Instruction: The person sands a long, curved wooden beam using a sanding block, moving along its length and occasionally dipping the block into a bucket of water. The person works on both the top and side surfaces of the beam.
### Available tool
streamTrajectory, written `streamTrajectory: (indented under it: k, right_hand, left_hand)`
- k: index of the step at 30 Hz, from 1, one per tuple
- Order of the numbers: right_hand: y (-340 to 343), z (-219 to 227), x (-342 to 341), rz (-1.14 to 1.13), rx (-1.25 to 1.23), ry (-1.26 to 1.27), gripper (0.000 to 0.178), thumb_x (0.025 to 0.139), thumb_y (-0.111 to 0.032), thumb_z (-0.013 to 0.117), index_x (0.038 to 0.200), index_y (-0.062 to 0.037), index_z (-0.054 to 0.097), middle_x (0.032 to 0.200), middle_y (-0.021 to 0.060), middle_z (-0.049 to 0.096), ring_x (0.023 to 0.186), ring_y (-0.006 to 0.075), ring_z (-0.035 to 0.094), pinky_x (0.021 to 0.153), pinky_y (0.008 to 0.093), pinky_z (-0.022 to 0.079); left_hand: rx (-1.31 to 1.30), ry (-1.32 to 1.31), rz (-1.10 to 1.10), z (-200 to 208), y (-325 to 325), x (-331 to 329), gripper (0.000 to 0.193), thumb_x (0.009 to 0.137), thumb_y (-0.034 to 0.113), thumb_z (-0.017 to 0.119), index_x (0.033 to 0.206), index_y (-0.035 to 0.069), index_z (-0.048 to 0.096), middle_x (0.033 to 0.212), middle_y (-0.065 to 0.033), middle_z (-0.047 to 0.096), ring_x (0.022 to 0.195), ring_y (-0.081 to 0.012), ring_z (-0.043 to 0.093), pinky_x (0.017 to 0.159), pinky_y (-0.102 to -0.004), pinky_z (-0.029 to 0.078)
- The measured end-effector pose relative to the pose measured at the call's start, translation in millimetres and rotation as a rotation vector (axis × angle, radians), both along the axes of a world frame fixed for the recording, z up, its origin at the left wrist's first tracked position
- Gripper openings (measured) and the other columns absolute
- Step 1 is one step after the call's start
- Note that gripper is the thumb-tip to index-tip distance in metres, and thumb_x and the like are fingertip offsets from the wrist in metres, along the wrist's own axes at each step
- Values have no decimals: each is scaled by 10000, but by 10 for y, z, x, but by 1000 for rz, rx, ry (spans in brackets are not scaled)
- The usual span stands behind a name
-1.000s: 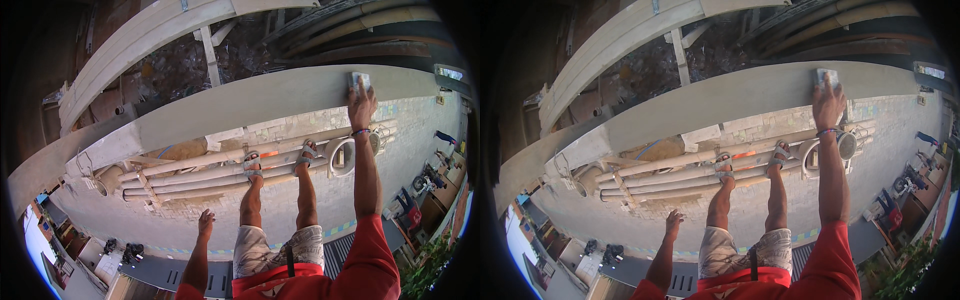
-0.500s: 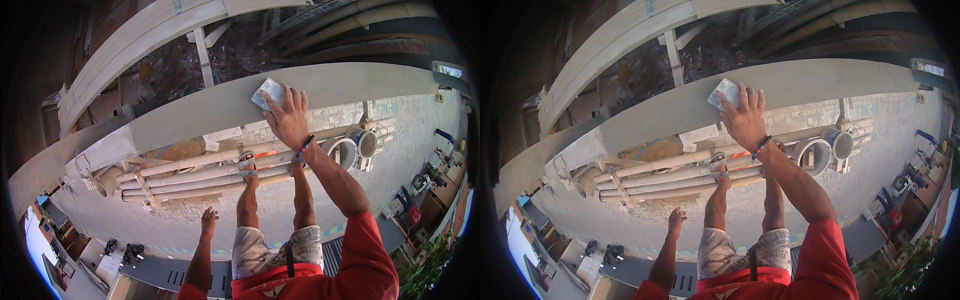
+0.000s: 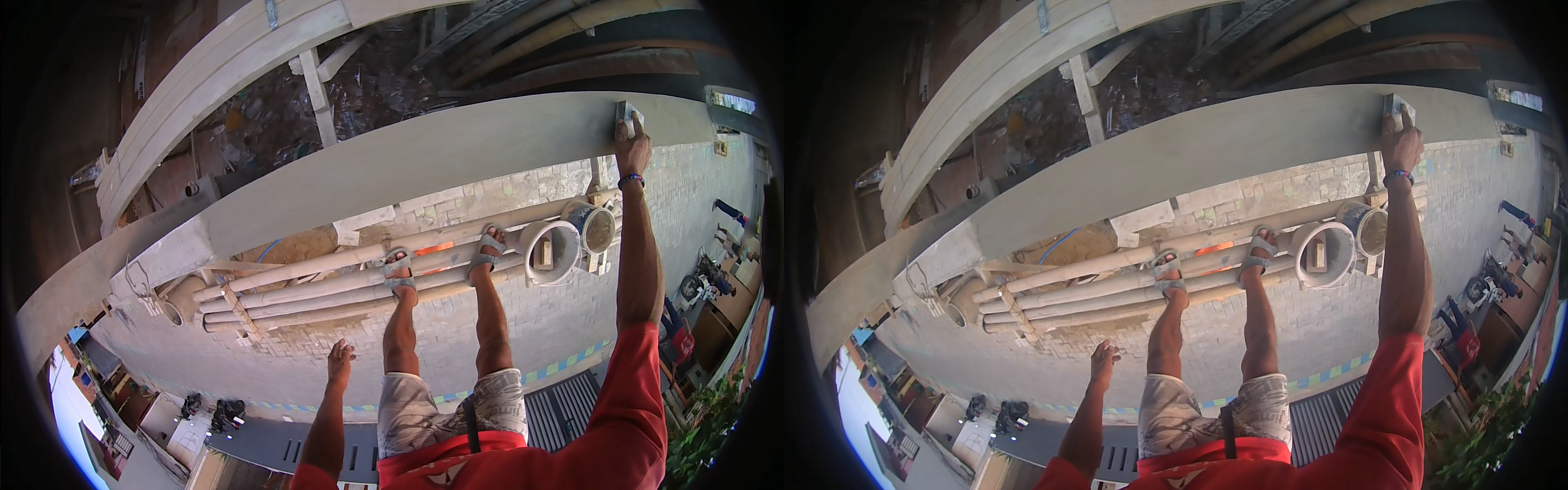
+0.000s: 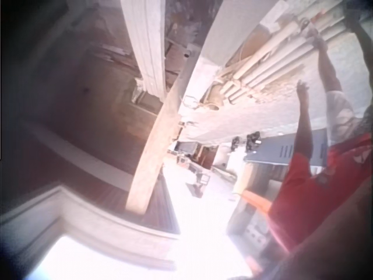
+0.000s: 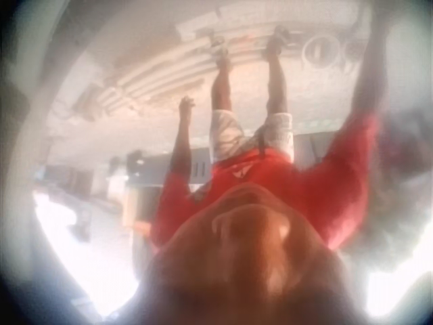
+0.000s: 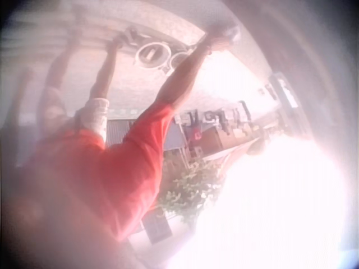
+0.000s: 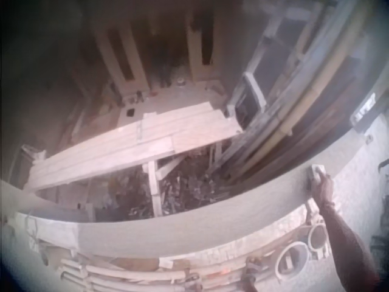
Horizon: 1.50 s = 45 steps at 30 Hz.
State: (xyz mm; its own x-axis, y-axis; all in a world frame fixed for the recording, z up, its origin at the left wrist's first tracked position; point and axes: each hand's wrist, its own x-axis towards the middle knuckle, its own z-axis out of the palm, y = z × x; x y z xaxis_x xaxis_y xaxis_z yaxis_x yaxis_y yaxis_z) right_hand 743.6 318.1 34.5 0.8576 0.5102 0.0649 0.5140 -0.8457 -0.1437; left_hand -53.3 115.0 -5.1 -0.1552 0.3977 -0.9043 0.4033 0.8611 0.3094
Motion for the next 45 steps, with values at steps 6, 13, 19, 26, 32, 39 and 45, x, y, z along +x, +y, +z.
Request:
streamTrajectory:
  k: [6, 13, 19, 26, 32, 39, 45]
  right_hand:
    - [290, -53, -1535, 523, 194, -2, 510, 882, -285, 674, 1378, -227, 566, 1313, 286, 489, 1130, 445, 514, 999, 515, 414]
    - [-218, 69, -840, 719, 136, -30, 501, 904, -282, 658, 1388, -202, 554, 1293, 256, 505, 1128, 404, 522, 980, 507, 402]
    - [-319, -103, 316, 144, -15, -67, 482, 958, -361, 581, 1347, -76, 586, 1082, 307, 639, 924, 438, 634, 832, 475, 502]
    - [328, 380, -2592, 917, 235, 281, 521, 837, -132, 705, 1344, -123, 587, 1312, 264, 518, 1138, 430, 535, 974, 489, 439]
    - [764, 434, -4313, 1276, 304, 411, 556, 810, -183, 737, 1345, -155, 588, 1371, 252, 465, 1213, 424, 459, 1034, 530, 354]
    - [1384, 367, -6128, 1505, 291, 405, 536, 852, -291, 674, 1362, -167, 565, 1372, 288, 435, 1246, 433, 419, 1086, 596, 273]
    - [1566, 31, -6610, 1462, 120, 182, 494, 874, -324, 668, 1349, -213, 586, 1365, 281, 442, 1250, 433, 412, 1084, 624, 275]
  left_hand:
    - [5, -20, -42, -47, 211, 274, 482, 1002, 274, 533, 1413, 36, 450, 1114, -120, 683, 820, -151, 658, 722, -292, 483]
    - [-25, 10, -53, 30, 118, 333, 508, 993, 276, 549, 1420, 24, 440, 1114, -136, 680, 868, -180, 670, 777, -310, 510]
    - [-2, 26, -5, -68, -3, 322, 531, 959, 266, 600, 1395, -6, 467, 1064, -120, 677, 860, -147, 638, 770, -278, 529]
    - [-7, -41, 72, 160, -32, 624, 577, 968, 347, 565, 1431, 27, 436, 1161, -140, 676, 966, -224, 682, 868, -342, 489]
    - [36, -13, 212, 152, -519, 258, 536, 970, 305, 566, 1414, 24, 458, 1139, -162, 676, 955, -218, 683, 818, -313, 512]
    - [-9, 30, 508, 155, -1179, -196, 467, 989, 253, 550, 1395, 34, 479, 1134, -168, 668, 876, -190, 665, 750, -308, 514]
    - [-48, 14, 550, 205, -1278, -284, 489, 974, 223, 525, 1362, -70, 475, 1044, -153, 662, 948, -193, 643, 814, -324, 562]
